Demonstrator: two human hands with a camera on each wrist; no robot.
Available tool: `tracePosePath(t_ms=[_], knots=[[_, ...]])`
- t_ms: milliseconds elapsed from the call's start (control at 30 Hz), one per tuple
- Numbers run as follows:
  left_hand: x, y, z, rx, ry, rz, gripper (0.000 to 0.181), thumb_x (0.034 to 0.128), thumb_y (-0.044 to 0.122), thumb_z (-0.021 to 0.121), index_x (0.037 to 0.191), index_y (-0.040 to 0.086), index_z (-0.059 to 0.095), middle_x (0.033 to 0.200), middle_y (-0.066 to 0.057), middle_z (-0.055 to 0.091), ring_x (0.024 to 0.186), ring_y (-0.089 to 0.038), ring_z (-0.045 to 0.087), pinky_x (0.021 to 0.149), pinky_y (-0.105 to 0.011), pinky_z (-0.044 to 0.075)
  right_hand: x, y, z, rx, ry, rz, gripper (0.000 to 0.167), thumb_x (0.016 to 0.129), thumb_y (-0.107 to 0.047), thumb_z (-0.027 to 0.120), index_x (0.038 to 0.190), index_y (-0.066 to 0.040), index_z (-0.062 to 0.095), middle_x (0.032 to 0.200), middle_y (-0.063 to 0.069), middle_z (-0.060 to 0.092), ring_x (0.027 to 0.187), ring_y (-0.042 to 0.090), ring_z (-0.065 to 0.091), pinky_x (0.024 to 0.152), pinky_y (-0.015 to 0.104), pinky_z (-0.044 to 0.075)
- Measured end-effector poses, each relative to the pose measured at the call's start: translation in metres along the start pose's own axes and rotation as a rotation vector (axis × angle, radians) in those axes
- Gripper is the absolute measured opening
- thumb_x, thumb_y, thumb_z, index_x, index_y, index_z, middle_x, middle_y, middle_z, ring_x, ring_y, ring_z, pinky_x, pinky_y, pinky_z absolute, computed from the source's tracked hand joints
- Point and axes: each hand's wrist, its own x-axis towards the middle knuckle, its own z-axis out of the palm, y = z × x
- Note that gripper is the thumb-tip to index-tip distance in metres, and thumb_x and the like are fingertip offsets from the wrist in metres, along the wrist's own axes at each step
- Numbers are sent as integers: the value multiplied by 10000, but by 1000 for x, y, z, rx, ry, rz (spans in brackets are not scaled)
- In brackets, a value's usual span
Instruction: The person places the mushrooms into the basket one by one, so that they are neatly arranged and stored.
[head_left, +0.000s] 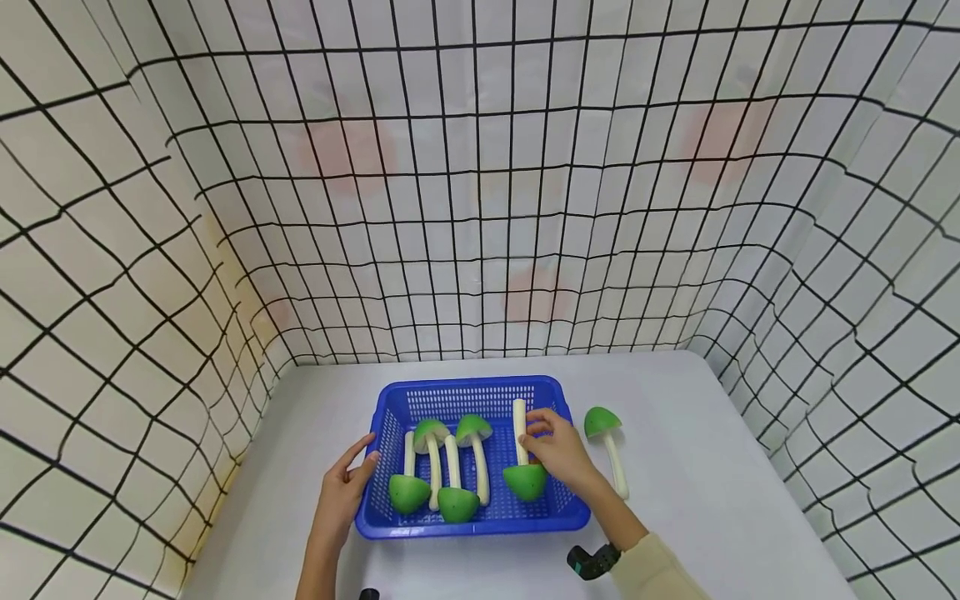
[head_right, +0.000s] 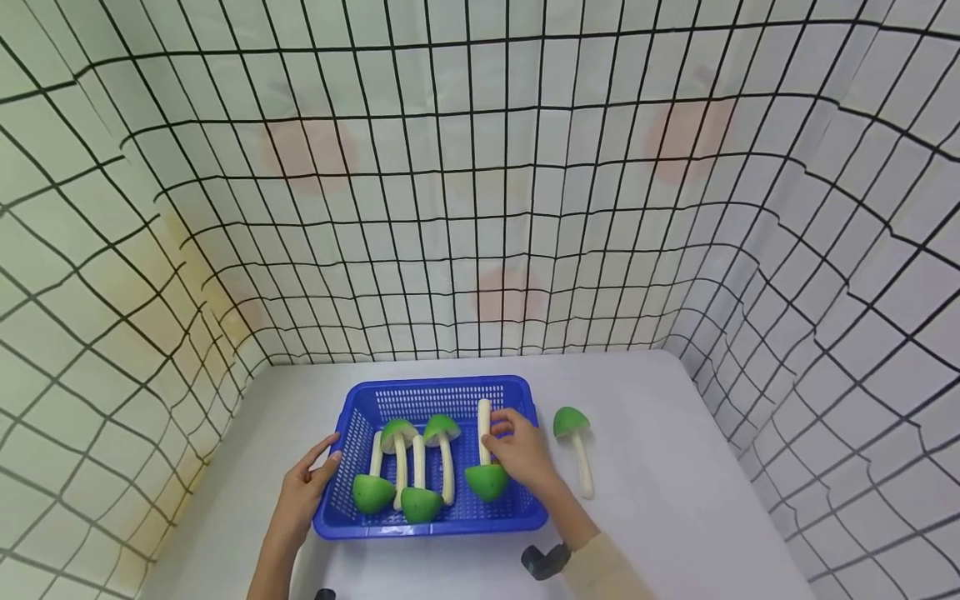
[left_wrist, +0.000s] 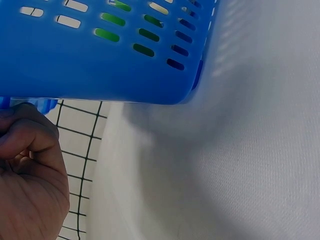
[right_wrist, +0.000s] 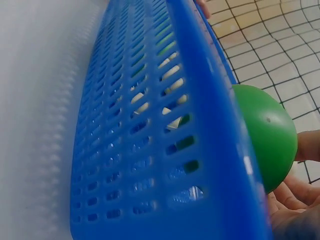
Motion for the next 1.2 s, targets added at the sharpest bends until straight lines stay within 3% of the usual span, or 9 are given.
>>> tracePosePath(t_ms=[400,633,833,1200], knots=[[-1,-2,-1,2,3,6,598,978,544,640,1505,286,527,1104,-219,745,779,-236,721,658,-311,606,2,4,12,-46,-15,16,368,936,-83,717,1286,-38,612,1079,139,696,809,187,729,665,337,625],[-2,-2,0,-8,-2,11,621,964,573,642,1504,287,529,1076,-184,752,775,-223,717,658,-301,603,3,11,19,-83,-39,33,346,940,-73,710,1268,-28,609,1077,144,692,758,183,708,644,336,618],[0,-1,1,-11,3,19,607,962,573,645,1493,299,539,1016,-160,754,758,-219,700,639,-277,576,2,9,22,-113,-61,53,353,939,-66,709,1272,-13,605,1088,153,693,813,206,701,646,333,621],[0,-4,1,-22,3,26,586,964,565,645,1484,314,546,1121,-199,750,808,-234,740,676,-300,613,4,15,27,-186,-108,73,355,933,-117,726,1255,-16,617,1050,136,699,739,186,694,603,314,593]])
